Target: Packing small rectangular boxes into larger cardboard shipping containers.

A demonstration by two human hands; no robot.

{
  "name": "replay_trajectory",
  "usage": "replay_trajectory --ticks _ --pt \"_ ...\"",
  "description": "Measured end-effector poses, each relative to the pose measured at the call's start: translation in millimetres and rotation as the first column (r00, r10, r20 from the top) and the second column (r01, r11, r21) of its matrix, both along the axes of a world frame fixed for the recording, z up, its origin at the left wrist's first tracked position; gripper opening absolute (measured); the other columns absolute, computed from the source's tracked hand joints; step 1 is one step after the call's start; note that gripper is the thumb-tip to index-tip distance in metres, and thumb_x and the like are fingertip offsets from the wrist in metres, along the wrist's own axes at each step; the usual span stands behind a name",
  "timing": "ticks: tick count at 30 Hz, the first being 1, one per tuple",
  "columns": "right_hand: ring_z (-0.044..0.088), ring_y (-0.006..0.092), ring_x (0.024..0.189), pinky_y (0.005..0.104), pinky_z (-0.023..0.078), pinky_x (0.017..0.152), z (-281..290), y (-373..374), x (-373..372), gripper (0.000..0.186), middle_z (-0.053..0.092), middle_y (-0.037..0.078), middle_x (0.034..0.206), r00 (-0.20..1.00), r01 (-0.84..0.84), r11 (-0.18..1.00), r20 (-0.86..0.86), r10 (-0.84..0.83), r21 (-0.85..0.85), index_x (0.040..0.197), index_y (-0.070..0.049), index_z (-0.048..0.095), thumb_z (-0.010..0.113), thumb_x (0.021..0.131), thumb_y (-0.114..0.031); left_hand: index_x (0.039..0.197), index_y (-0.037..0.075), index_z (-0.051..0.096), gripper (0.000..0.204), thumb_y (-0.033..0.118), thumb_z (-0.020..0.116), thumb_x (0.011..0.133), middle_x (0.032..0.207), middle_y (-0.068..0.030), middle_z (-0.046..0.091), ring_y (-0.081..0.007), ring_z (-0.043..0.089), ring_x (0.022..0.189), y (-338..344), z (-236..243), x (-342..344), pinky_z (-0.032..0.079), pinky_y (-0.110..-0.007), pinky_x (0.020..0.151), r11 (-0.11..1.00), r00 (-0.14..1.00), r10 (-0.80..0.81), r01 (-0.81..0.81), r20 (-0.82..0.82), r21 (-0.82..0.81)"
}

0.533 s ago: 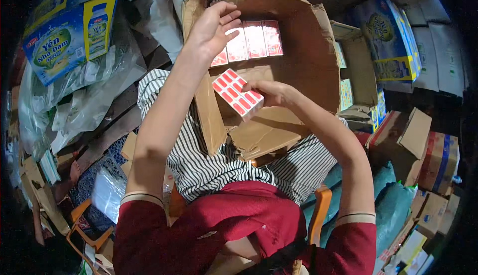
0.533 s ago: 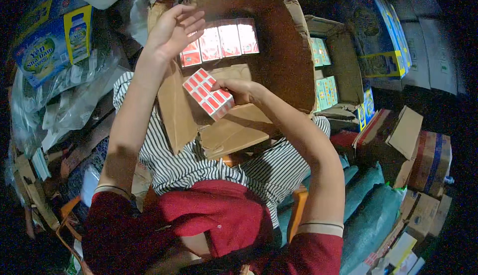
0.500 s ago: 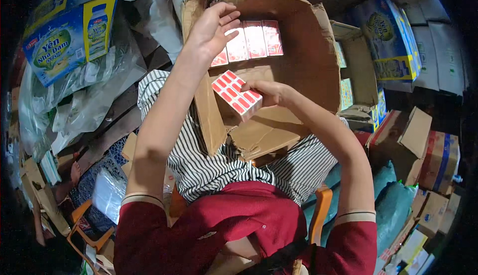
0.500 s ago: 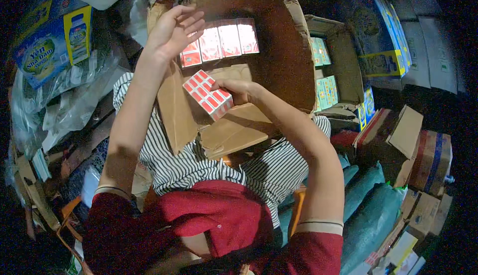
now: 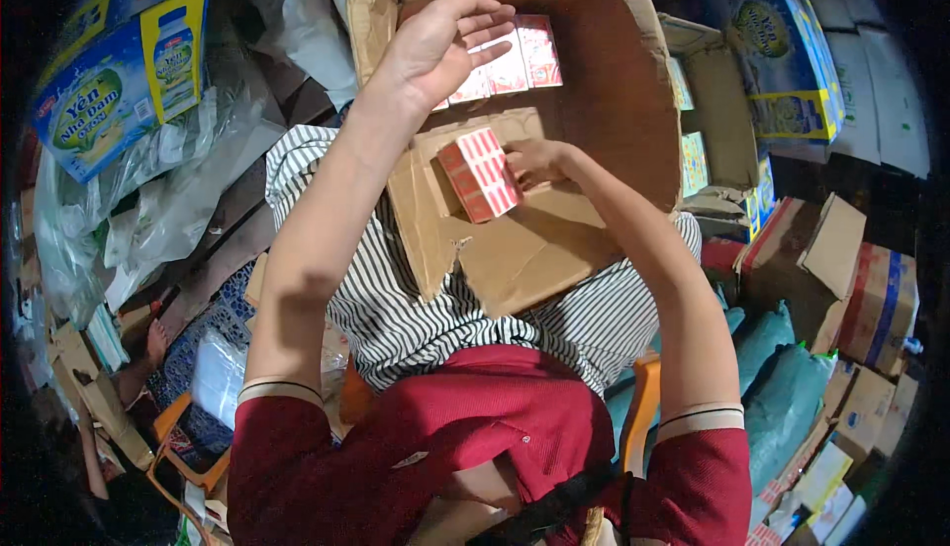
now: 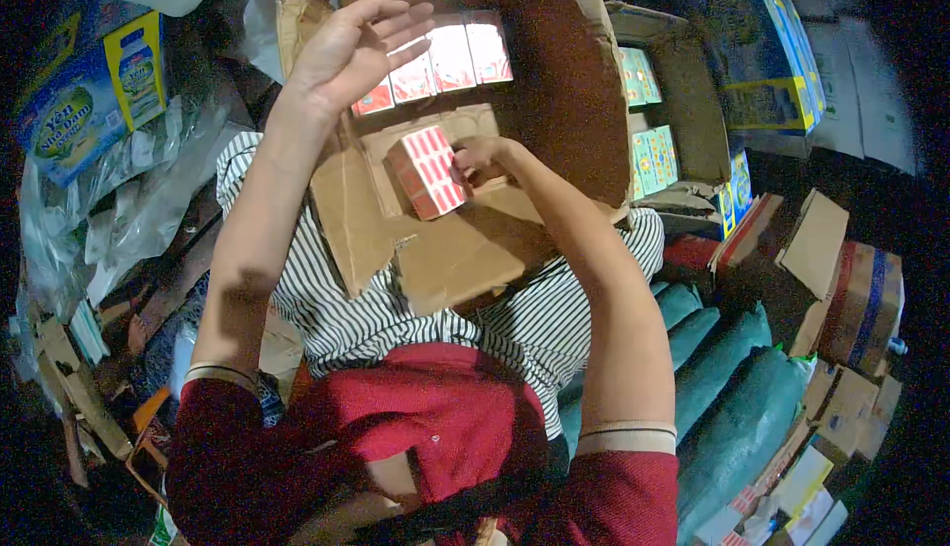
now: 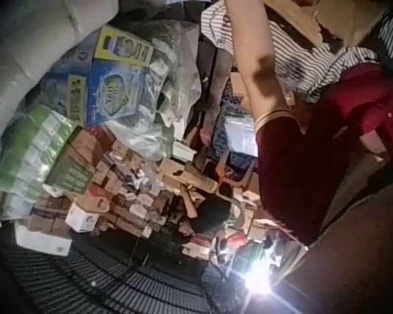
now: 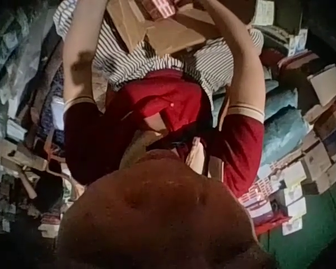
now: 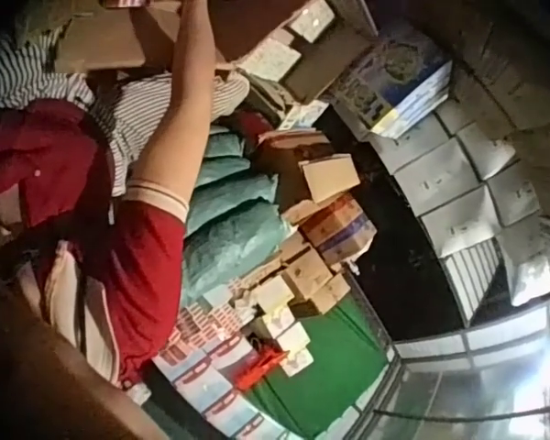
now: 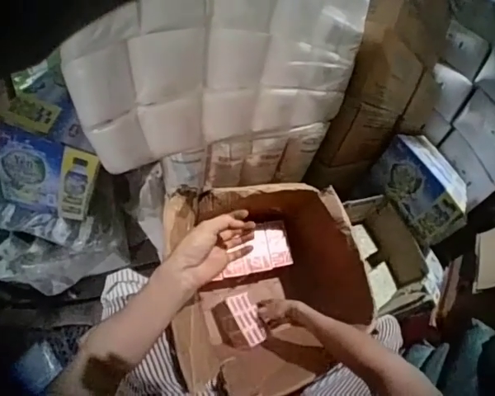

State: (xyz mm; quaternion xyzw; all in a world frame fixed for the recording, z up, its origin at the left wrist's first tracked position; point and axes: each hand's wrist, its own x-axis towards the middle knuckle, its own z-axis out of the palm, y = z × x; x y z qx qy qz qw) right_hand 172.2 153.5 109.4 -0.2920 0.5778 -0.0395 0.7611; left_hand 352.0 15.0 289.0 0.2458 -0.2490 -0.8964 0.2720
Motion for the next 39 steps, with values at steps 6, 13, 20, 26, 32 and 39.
replay_trajectory --ticks 6,13,20,26,32,39 --pt "0.058 0.0288 0.087 0.0449 0.050 0.068 6.4 10.8 13.3 0.041 0.055 0.013 0.101 0.908 -0.039 0.988 -0.418 -0.027 -0.149 0.118 -0.009 0.044 0.044 0.085 -0.034 0.106 0.001 0.052 0.029 0.006 0.058 0.078 0.096 -0.0124 0.058 -0.0200 0.055 0.090 2.9 1.8 -0.2 0.048 -0.034 0.083 1.000 1.000 0.002 -0.002 -0.030 -0.002" --pt "0.050 0.0404 0.107 0.0482 0.041 0.090 21.1 5.2 56.2 0.110 0.046 0.030 0.118 0.674 0.016 0.898 -0.659 -0.334 -0.439 0.135 0.006 0.012 0.062 0.067 -0.063 0.098 0.001 0.056 0.021 0.011 0.057 0.080 0.088 -0.0071 0.061 -0.0168 0.057 0.086 18.0 2.5 -11.0 0.046 -0.030 0.079 0.800 0.981 0.139 -0.029 0.137 -0.599" --pt "0.048 0.0446 0.107 0.0441 0.042 0.090 46.0 -5.9 92.7 0.127 0.039 0.036 0.121 0.531 -0.265 0.944 -0.847 -0.028 -0.198 0.134 0.007 -0.013 0.076 0.061 -0.046 0.093 0.004 0.059 0.023 0.014 0.059 0.072 0.076 -0.0122 0.062 -0.0246 0.061 0.074 11.3 1.8 1.3 0.048 -0.033 0.069 0.055 0.821 0.492 0.304 0.291 -0.951" --pt "0.057 0.0389 0.094 0.0405 0.049 0.078 16.5 -8.1 40.5 0.116 0.054 0.033 0.103 0.605 -0.222 0.935 -0.791 -0.091 -0.277 0.134 0.009 -0.006 0.077 0.064 -0.035 0.095 0.000 0.059 0.027 0.015 0.058 0.073 0.077 -0.0143 0.063 -0.0248 0.063 0.072 2.1 11.7 2.9 0.049 -0.034 0.070 0.153 0.819 0.488 0.260 0.302 -0.953" --pt "0.056 0.0384 0.095 0.0403 0.047 0.082 38.7 -33.9 107.3 0.097 0.054 0.031 0.102 0.776 -0.058 0.897 -0.585 -0.236 -0.439 0.126 0.012 0.012 0.075 0.066 -0.033 0.097 -0.001 0.058 0.029 0.016 0.059 0.073 0.081 -0.0156 0.064 -0.0254 0.064 0.078 6.2 13.6 -1.8 0.049 -0.034 0.072 0.124 0.846 0.446 0.263 0.291 -0.957" --pt "0.047 0.0422 0.109 0.0427 0.041 0.090 29.9 -54.8 139.8 0.094 0.047 0.033 0.112 0.655 -0.039 0.905 -0.695 -0.298 -0.424 0.121 0.011 0.016 0.076 0.062 -0.031 0.095 0.000 0.058 0.027 0.015 0.059 0.074 0.085 -0.0161 0.063 -0.0265 0.063 0.080 7.2 2.9 -0.8 0.049 -0.035 0.074 0.124 0.869 0.398 0.268 0.295 -0.955"
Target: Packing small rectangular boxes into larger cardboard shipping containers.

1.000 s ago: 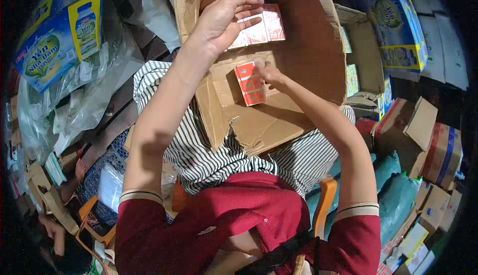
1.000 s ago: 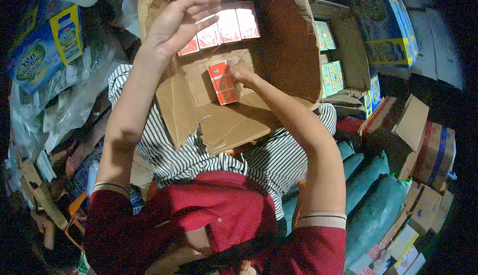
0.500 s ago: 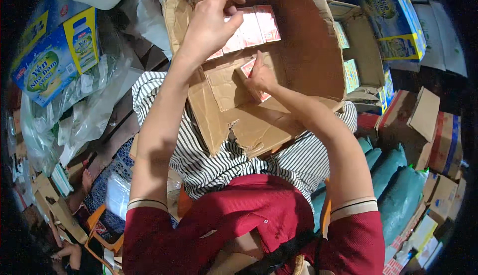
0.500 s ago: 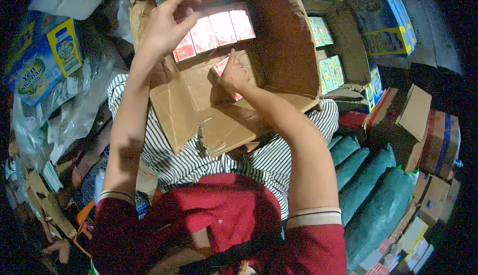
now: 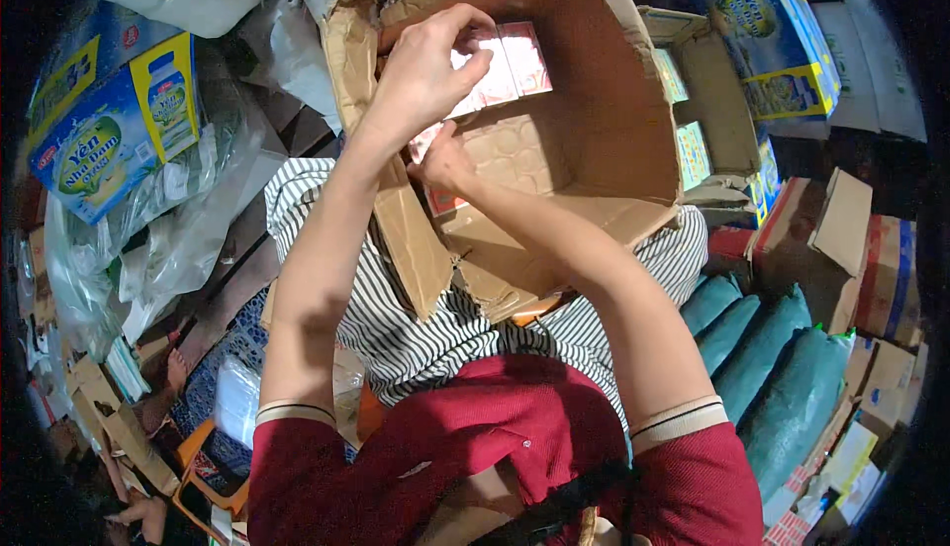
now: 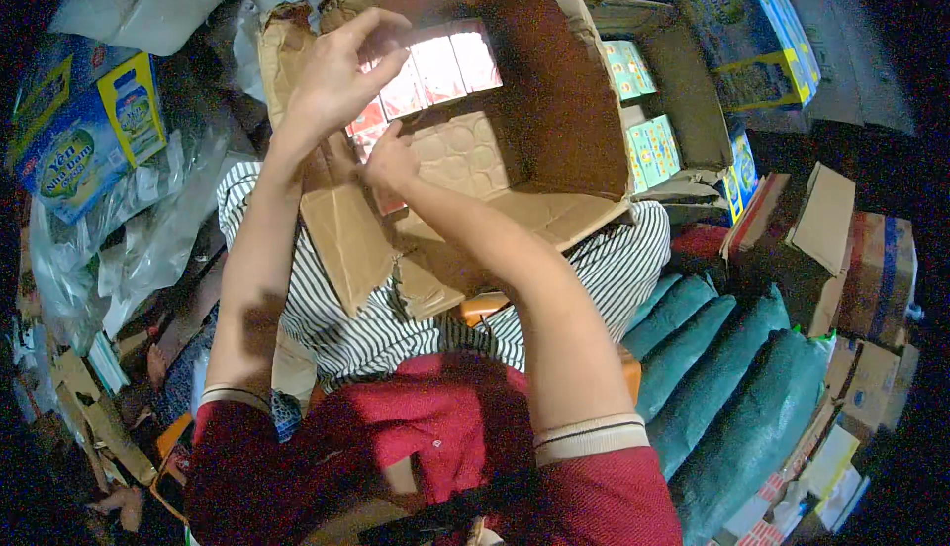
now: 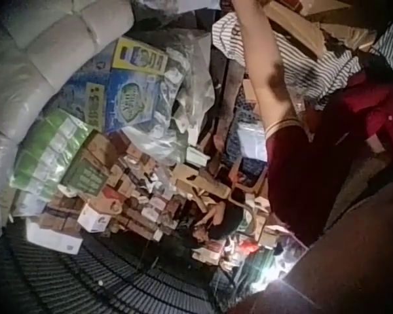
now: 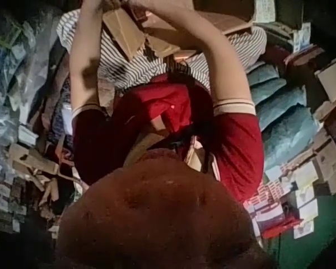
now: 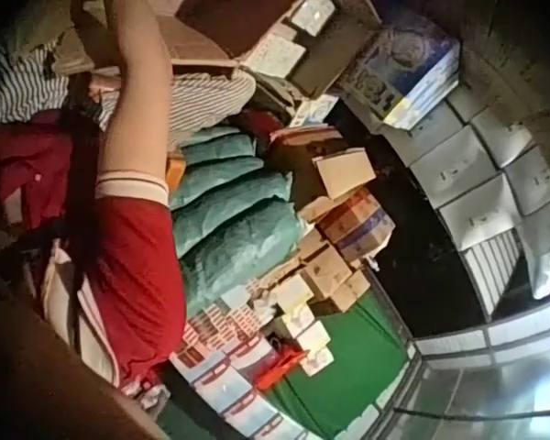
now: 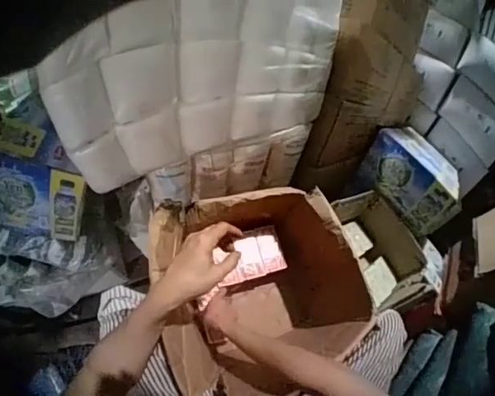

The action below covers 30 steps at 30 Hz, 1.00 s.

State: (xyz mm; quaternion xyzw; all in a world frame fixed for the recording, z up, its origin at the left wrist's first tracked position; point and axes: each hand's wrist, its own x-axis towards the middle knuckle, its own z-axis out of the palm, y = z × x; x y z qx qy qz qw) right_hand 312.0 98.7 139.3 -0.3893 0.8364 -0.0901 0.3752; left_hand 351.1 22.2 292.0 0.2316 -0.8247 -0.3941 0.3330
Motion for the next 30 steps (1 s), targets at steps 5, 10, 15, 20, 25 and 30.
replay_trajectory --ticks 5,10,15,20,25,30 --pt "0.052 0.0411 0.102 0.0406 0.044 0.087 -23.6 4.2 -6.0 0.106 0.047 0.034 0.113 0.979 -0.173 0.971 0.083 0.188 -0.167 0.127 0.014 0.004 0.074 0.059 -0.025 0.097 0.000 0.057 0.028 0.016 0.059 0.074 0.088 -0.0164 0.062 -0.0267 0.062 0.083 3.2 -3.9 -2.5 0.048 -0.036 0.075 0.998 0.998 -0.067 0.067 0.011 -0.009" --pt "0.058 0.0330 0.095 0.0373 0.047 0.082 -47.5 12.1 -31.9 0.078 0.055 0.024 0.106 0.958 -0.149 0.968 0.213 0.192 -0.202 0.120 -0.006 0.037 0.077 0.057 -0.028 0.098 0.000 0.057 0.028 0.015 0.059 0.074 0.090 -0.0164 0.061 -0.0264 0.061 0.083 6.5 3.6 -12.3 0.048 -0.037 0.075 0.994 0.994 -0.107 0.107 -0.006 -0.032" --pt "0.061 0.0228 0.071 0.0352 0.050 0.069 -18.5 8.5 -32.7 0.044 0.065 0.010 0.077 0.907 -0.174 0.949 0.333 0.258 -0.263 0.086 -0.013 0.067 0.081 0.050 -0.034 0.101 0.002 0.056 0.028 0.011 0.059 0.075 0.090 -0.0142 0.060 -0.0236 0.059 0.079 1.8 -0.9 -8.3 0.047 -0.034 0.075 0.990 0.992 -0.127 0.128 0.025 -0.051" --pt "0.064 0.0174 0.067 0.0335 0.051 0.063 -0.7 21.5 -21.1 0.037 0.067 0.008 0.078 0.847 -0.088 0.979 0.503 0.171 -0.184 0.094 -0.018 0.070 0.076 0.059 -0.015 0.105 0.002 0.055 0.029 0.004 0.058 0.076 0.089 -0.0113 0.061 -0.0184 0.059 0.081 5.6 5.6 -2.0 0.047 -0.030 0.076 0.991 0.984 -0.125 0.130 0.124 -0.035" --pt "0.062 0.0293 0.075 0.0387 0.048 0.064 94.8 41.6 -58.5 0.036 0.064 0.017 0.077 0.750 -0.637 0.737 0.041 0.660 -0.225 0.080 -0.003 0.067 0.068 0.068 -0.037 0.106 0.000 0.055 0.027 0.006 0.057 0.079 0.090 -0.0109 0.059 -0.0186 0.057 0.081 28.9 9.9 -9.9 0.046 -0.030 0.074 0.956 0.945 -0.289 0.292 0.155 0.008" --pt "0.057 0.0185 0.085 0.0323 0.050 0.060 182.9 108.1 -104.3 0.032 0.062 0.008 0.093 0.776 -0.207 0.895 0.491 0.396 -0.396 0.108 -0.009 0.060 0.062 0.077 -0.015 0.106 -0.002 0.053 0.023 0.013 0.046 0.090 0.094 -0.0086 0.056 -0.0174 0.051 0.093 102.6 60.0 -22.6 0.038 -0.028 0.085 0.820 0.817 -0.569 0.556 0.089 0.135"
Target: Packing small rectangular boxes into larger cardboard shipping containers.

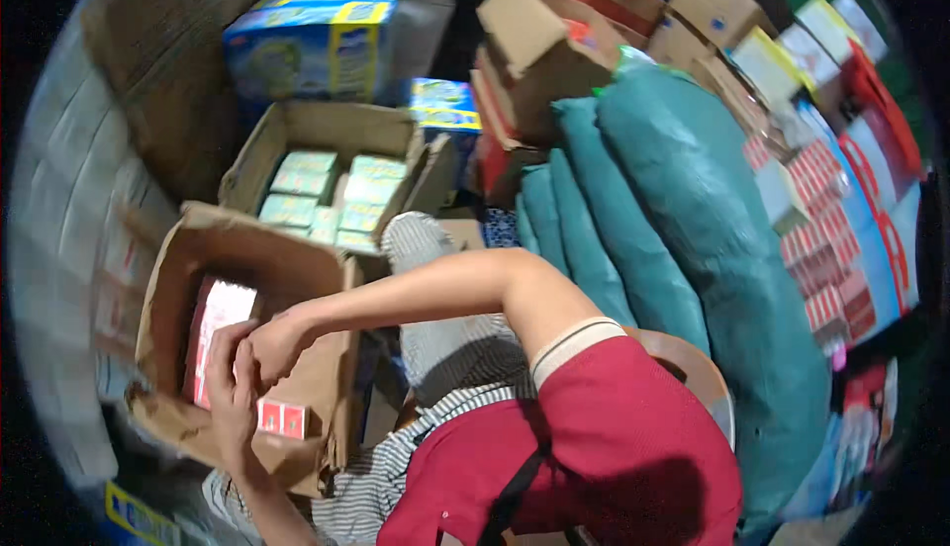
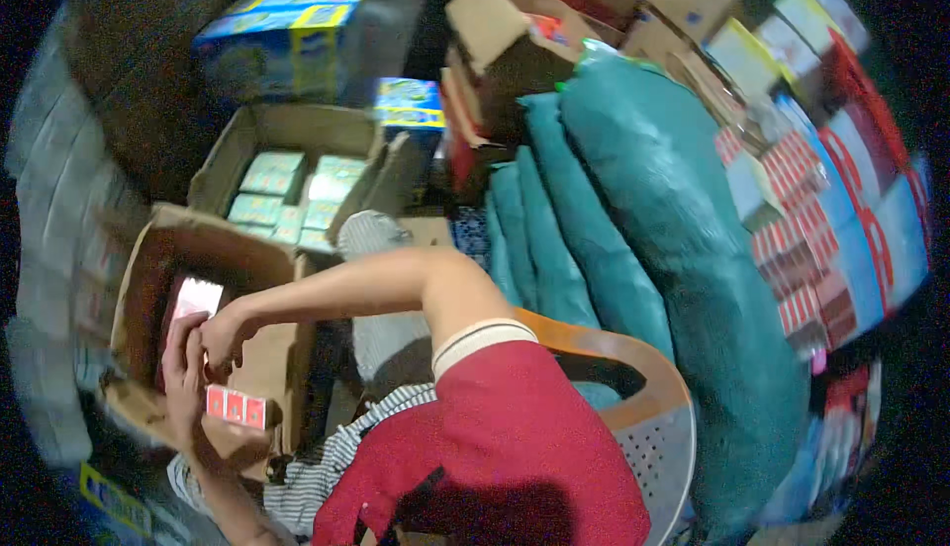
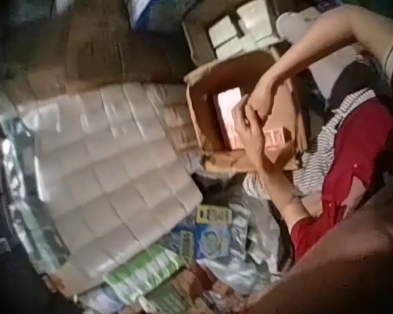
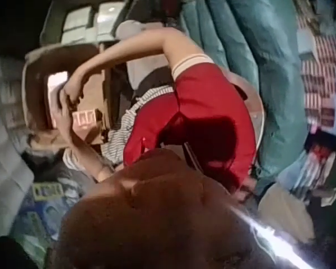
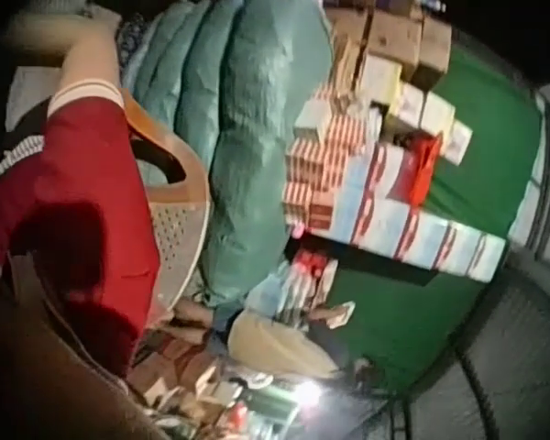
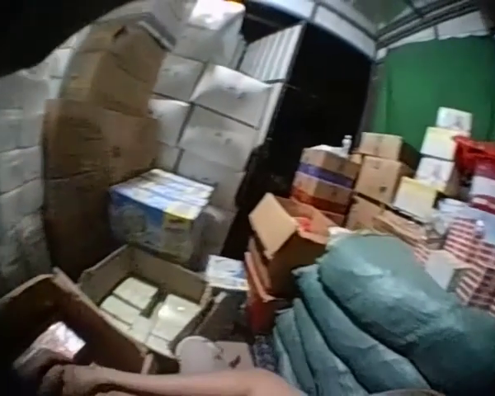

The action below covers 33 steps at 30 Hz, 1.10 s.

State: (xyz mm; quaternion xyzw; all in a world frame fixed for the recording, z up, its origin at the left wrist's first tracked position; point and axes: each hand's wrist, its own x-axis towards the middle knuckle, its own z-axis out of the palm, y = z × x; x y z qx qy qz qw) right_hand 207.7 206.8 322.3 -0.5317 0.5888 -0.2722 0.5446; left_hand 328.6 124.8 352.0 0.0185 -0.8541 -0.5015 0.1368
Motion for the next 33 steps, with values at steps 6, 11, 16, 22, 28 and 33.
replay_trajectory --ticks 6,11,16,22,28,33 --pt "0.061 0.0222 0.085 0.0327 0.048 0.073 107.9 118.4 -69.9 0.045 0.063 0.014 0.100 0.928 -0.086 0.976 -0.373 0.005 -0.201 0.115 -0.002 0.054 0.058 0.083 -0.034 0.112 -0.002 0.050 0.028 0.003 0.052 0.085 0.100 -0.0045 0.055 -0.0117 0.052 0.093 45.5 53.0 -36.5 0.039 -0.023 0.084 0.934 0.964 -0.239 0.196 0.114 0.300" --pt "0.057 0.0214 0.099 0.0326 0.047 0.084 206.8 257.5 -119.1 0.047 0.060 0.015 0.109 0.668 0.400 0.869 -0.556 -0.494 -0.291 0.121 -0.002 0.049 0.054 0.087 -0.034 0.110 -0.002 0.053 0.027 0.001 0.055 0.084 0.099 -0.0051 0.058 -0.0115 0.054 0.093 85.5 65.3 -78.1 0.040 -0.023 0.085 0.890 0.907 -0.398 0.344 0.140 0.299" --pt "0.056 0.0198 0.101 0.0316 0.044 0.086 268.2 408.1 -148.1 0.049 0.059 0.014 0.108 0.098 0.539 0.673 -0.756 -0.648 -0.507 0.121 -0.003 0.049 0.055 0.087 -0.037 0.108 -0.001 0.055 0.025 0.005 0.057 0.084 0.096 -0.0066 0.059 -0.0135 0.057 0.090 167.6 74.6 -120.7 0.045 -0.026 0.083 0.680 0.748 -0.661 0.562 0.062 0.470" --pt "0.060 0.0269 0.089 0.0343 0.047 0.080 315.4 560.5 -129.0 0.058 0.062 0.018 0.099 -0.458 0.823 0.311 -0.879 -0.129 -0.475 0.116 -0.001 0.051 0.058 0.078 -0.044 0.108 0.000 0.054 0.023 0.007 0.057 0.086 0.092 -0.0050 0.060 -0.0100 0.056 0.088 259.6 85.7 -139.6 0.046 -0.024 0.079 0.445 0.475 -0.877 0.753 0.067 0.485" --pt "0.060 0.0367 0.090 0.0412 0.047 0.080 308.3 734.8 -109.6 0.053 0.061 0.025 0.097 -0.418 0.892 -0.045 -0.859 0.296 -0.450 0.103 -0.001 0.060 0.056 0.072 -0.043 0.108 0.000 0.054 0.023 0.007 0.056 0.087 0.090 -0.0037 0.060 -0.0080 0.054 0.079 283.6 72.5 -141.5 0.045 -0.022 0.071 0.385 0.387 -0.916 0.770 0.108 0.509" --pt "0.057 0.0375 0.097 0.0435 0.045 0.084 312.3 708.7 -94.1 0.051 0.059 0.022 0.105 -0.864 0.461 0.082 -0.426 0.268 -0.883 0.108 -0.008 0.060 0.059 0.070 -0.042 0.106 -0.001 0.054 0.022 0.008 0.057 0.087 0.089 -0.0045 0.060 -0.0097 0.056 0.083 278.2 63.4 -144.8 0.046 -0.024 0.075 0.454 0.445 -0.884 0.748 0.141 0.484"
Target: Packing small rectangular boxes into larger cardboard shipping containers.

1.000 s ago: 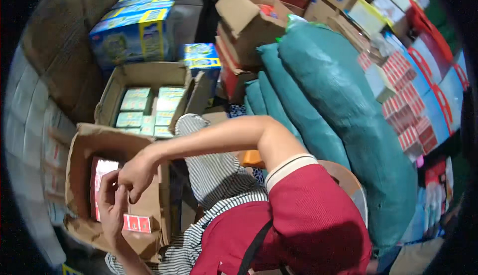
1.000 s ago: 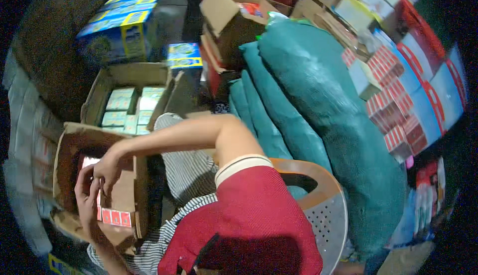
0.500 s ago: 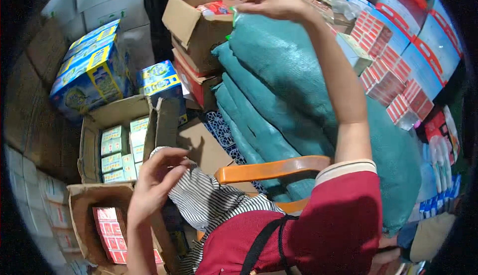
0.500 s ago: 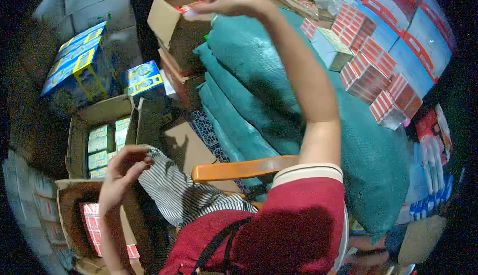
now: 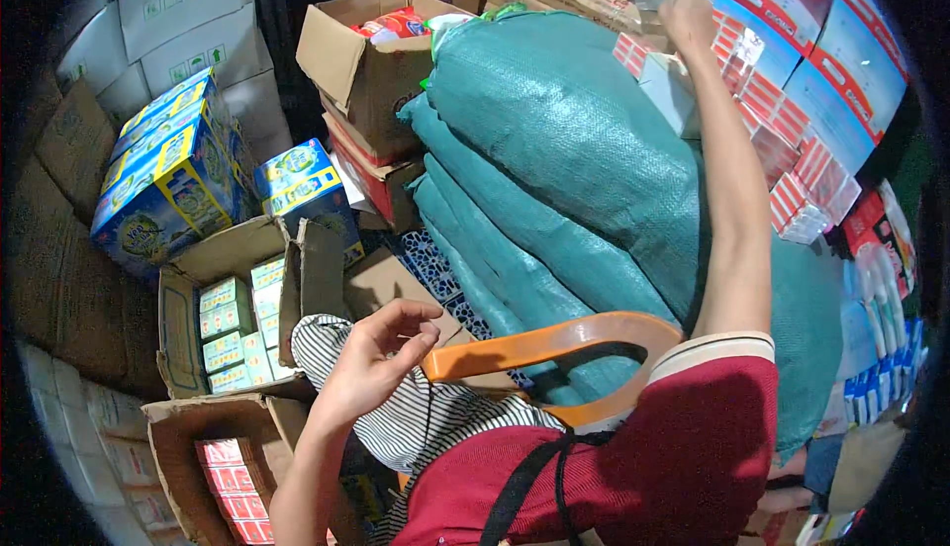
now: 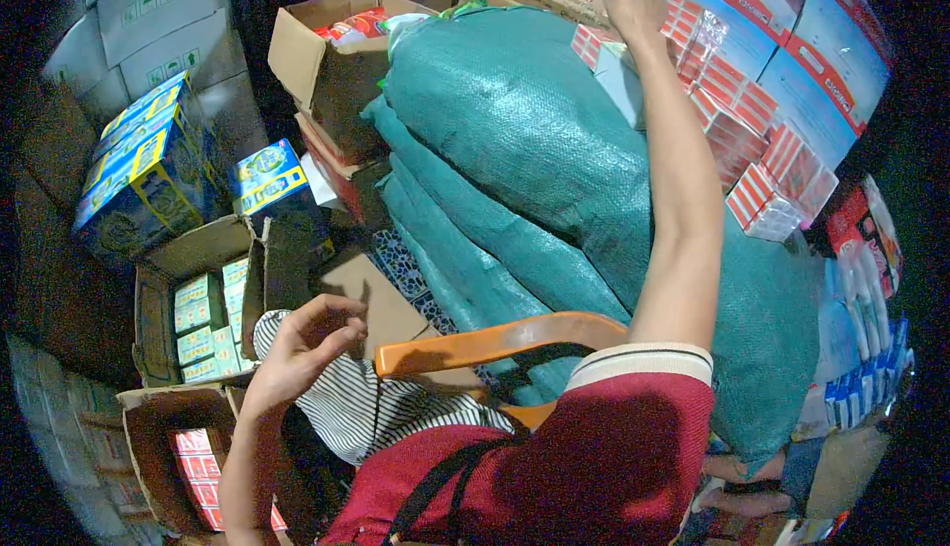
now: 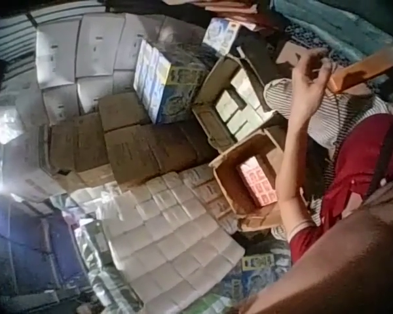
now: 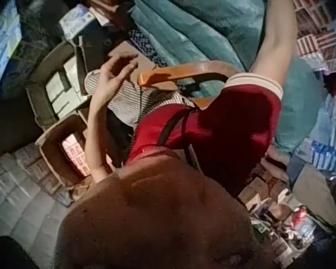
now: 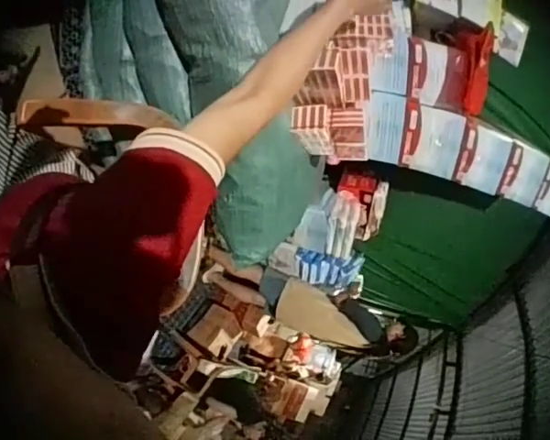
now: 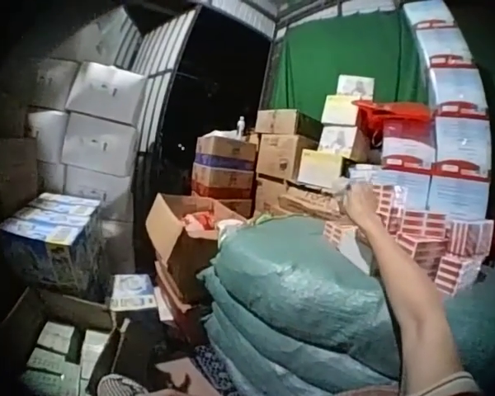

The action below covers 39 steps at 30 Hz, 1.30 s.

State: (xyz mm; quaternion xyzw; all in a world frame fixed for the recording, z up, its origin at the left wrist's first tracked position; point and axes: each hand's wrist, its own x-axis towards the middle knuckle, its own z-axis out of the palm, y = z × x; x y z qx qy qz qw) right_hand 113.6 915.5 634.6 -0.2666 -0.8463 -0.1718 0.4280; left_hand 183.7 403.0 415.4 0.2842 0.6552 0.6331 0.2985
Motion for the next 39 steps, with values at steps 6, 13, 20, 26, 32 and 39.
replay_trajectory --ticks 6,13,20,26,32,39 --pt "0.036 0.0370 0.121 0.0440 0.033 0.096 46.3 13.8 35.2 0.072 0.045 0.024 0.124 0.911 0.297 0.952 -0.323 -0.256 0.081 0.125 -0.015 0.044 0.064 0.067 -0.053 0.107 -0.001 0.055 0.023 0.009 0.058 0.086 0.091 -0.0051 0.061 -0.0106 0.057 0.086 12.2 11.2 4.6 0.046 -0.024 0.078 1.000 0.999 -0.018 0.018 -0.050 -0.015" --pt "0.055 0.0184 0.075 0.0318 0.045 0.067 52.0 99.8 76.3 0.076 0.058 0.010 0.083 0.957 -0.008 0.869 -0.257 -0.138 -0.495 0.118 0.001 0.047 0.075 0.063 -0.043 0.107 -0.001 0.056 0.023 0.011 0.057 0.087 0.093 -0.0037 0.061 -0.0091 0.056 0.089 35.3 32.2 16.9 0.045 -0.024 0.080 0.994 0.987 -0.108 0.109 -0.120 0.004" --pt "0.057 0.0095 0.060 0.0275 0.044 0.053 52.8 116.6 73.6 0.036 0.063 0.002 0.068 0.968 -0.245 0.732 -0.205 0.146 -0.636 0.076 -0.004 0.065 0.074 0.066 -0.038 0.108 -0.001 0.055 0.024 0.012 0.057 0.088 0.094 -0.0041 0.061 -0.0096 0.057 0.088 30.3 18.7 14.3 0.045 -0.023 0.078 0.995 0.992 -0.088 0.085 -0.086 -0.046" --pt "0.061 0.0139 0.069 0.0261 0.047 0.063 78.0 36.2 39.5 0.046 0.067 0.008 0.077 0.978 -0.113 0.884 -0.210 0.017 -0.453 0.081 -0.003 0.068 0.072 0.062 -0.045 0.109 0.000 0.055 0.025 0.012 0.058 0.087 0.096 -0.0048 0.060 -0.0114 0.057 0.089 6.2 12.5 15.1 0.047 -0.026 0.079 1.000 1.000 0.018 -0.018 -0.020 -0.007" --pt "0.057 0.0192 0.089 0.0294 0.048 0.072 76.7 -144.6 -22.3 0.044 0.057 0.013 0.103 0.458 -0.875 0.252 -0.536 0.710 -0.414 0.119 0.003 0.045 0.059 0.079 -0.010 0.108 -0.002 0.055 0.026 0.012 0.058 0.086 0.091 -0.0061 0.060 -0.0118 0.056 0.084 -21.9 9.2 8.3 0.046 -0.025 0.076 0.980 0.988 0.147 -0.152 0.048 0.129" --pt "0.052 0.0184 0.107 0.0298 0.040 0.093 -38.8 -383.0 -58.1 0.061 0.050 0.009 0.121 -0.233 -0.927 -0.213 0.026 0.972 -0.308 0.127 -0.004 0.042 0.070 0.074 -0.018 0.133 0.005 0.023 0.058 0.027 0.054 0.089 0.112 -0.0175 0.049 -0.0241 0.057 0.096 -114.5 14.8 4.2 0.048 -0.033 0.081 0.691 0.872 0.359 -0.488 0.334 0.533"
